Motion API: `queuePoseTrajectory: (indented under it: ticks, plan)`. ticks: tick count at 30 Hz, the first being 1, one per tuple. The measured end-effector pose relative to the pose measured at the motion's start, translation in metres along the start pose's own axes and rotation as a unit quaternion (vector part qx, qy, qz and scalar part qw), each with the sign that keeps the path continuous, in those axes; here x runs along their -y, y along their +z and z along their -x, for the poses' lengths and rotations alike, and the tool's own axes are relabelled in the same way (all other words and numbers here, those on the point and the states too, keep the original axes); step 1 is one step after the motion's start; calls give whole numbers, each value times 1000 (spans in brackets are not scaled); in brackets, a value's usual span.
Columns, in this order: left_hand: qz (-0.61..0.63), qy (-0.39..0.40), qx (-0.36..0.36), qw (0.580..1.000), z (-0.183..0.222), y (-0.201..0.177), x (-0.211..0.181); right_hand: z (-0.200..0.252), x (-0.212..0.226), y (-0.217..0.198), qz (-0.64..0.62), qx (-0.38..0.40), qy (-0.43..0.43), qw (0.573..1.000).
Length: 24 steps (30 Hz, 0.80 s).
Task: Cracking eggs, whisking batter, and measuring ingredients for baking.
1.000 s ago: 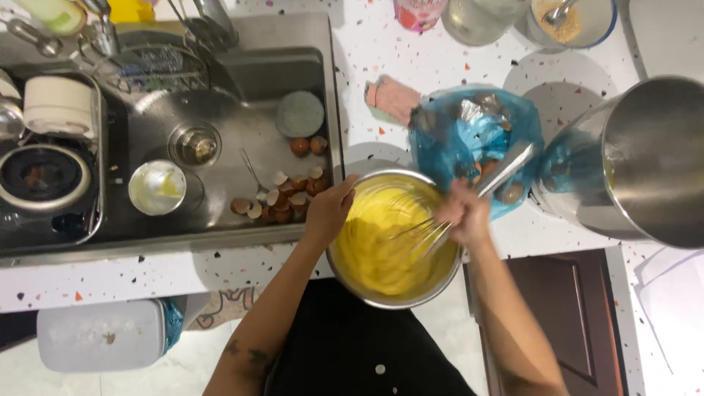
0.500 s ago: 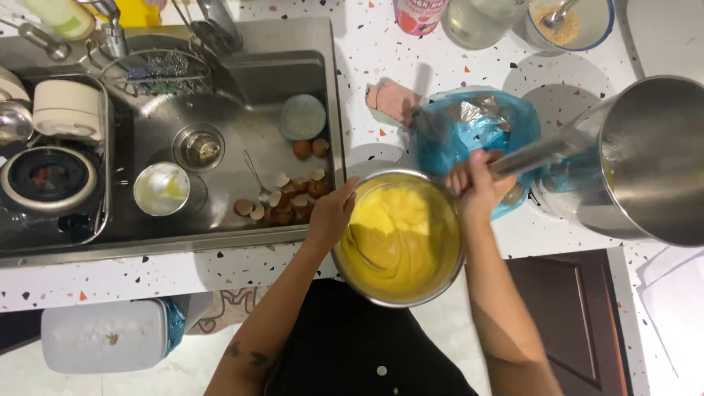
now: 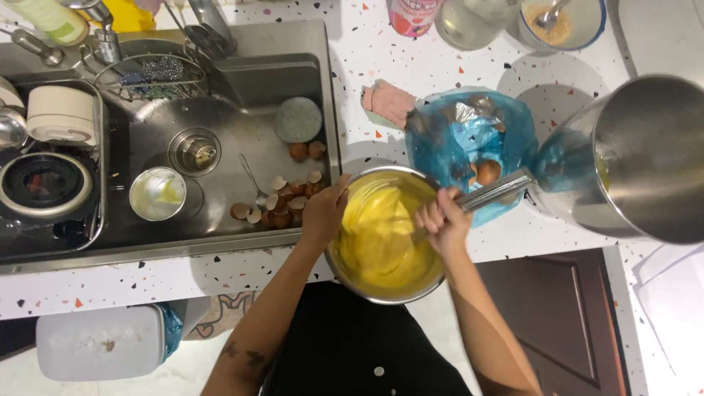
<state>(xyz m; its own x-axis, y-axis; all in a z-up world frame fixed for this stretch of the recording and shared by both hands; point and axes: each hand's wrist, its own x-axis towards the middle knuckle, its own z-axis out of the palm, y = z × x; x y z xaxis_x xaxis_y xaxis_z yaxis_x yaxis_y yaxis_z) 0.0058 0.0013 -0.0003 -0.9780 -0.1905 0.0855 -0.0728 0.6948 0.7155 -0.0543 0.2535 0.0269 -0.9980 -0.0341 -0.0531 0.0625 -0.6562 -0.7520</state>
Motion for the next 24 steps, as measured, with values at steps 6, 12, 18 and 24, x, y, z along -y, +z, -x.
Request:
queuePoseTrajectory:
  ticks: [6,12,18,24]
  plan:
    - [31,-4,2,999,9,3,-3,-33,37,32,119,14,-66,991]
    - [-9,-61,40,997,-2,-6,-7,-2,10,24,-28,122,99,987]
    - [44,-8,-11,999,11,-7,-10,-17,45,47,241,87,-22,966]
    - [10,-70,3,998,4,-4,-13,16,39,18,195,-42,-13,980]
